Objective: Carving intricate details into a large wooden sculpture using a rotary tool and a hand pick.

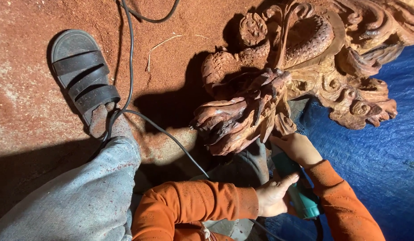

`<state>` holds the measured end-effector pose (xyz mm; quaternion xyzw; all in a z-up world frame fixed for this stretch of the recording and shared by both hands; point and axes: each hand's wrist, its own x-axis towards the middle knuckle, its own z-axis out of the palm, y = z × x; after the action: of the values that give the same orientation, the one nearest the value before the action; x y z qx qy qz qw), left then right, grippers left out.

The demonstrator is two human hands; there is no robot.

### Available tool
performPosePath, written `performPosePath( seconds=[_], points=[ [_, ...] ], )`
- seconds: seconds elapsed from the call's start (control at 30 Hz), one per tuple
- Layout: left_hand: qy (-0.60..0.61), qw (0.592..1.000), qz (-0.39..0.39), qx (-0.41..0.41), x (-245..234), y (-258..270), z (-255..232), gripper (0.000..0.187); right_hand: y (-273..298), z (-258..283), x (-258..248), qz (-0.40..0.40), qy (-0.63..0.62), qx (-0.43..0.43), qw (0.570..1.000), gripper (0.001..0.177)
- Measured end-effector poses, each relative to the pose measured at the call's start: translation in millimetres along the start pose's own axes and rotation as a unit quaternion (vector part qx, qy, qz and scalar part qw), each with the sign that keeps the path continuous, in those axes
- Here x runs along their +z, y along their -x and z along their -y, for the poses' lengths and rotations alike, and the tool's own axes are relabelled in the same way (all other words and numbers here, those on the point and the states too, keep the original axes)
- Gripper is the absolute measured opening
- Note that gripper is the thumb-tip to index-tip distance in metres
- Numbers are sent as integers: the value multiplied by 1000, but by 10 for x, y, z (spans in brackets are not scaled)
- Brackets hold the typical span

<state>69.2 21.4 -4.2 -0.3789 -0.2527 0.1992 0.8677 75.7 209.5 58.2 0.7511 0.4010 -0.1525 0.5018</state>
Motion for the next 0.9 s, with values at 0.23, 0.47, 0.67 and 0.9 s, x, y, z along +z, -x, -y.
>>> performPosePath(
  seconds=[0.23,0.47,0.67,0.9],
  points=[
    [34,999,-4,-14,196,34,-31,41,-118,1,3,32,49,5,998,47],
    [84,995,60,1,310,-19,-12,46,-265,-111,18,45,126,-21,991,57],
    [97,991,96,15,241,-113,-4,43,-95,45,-156,33,54,0,998,44],
    [193,974,121,9,192,-91,96,45,-280,-155,32,47,155,-65,985,62]
  ],
)
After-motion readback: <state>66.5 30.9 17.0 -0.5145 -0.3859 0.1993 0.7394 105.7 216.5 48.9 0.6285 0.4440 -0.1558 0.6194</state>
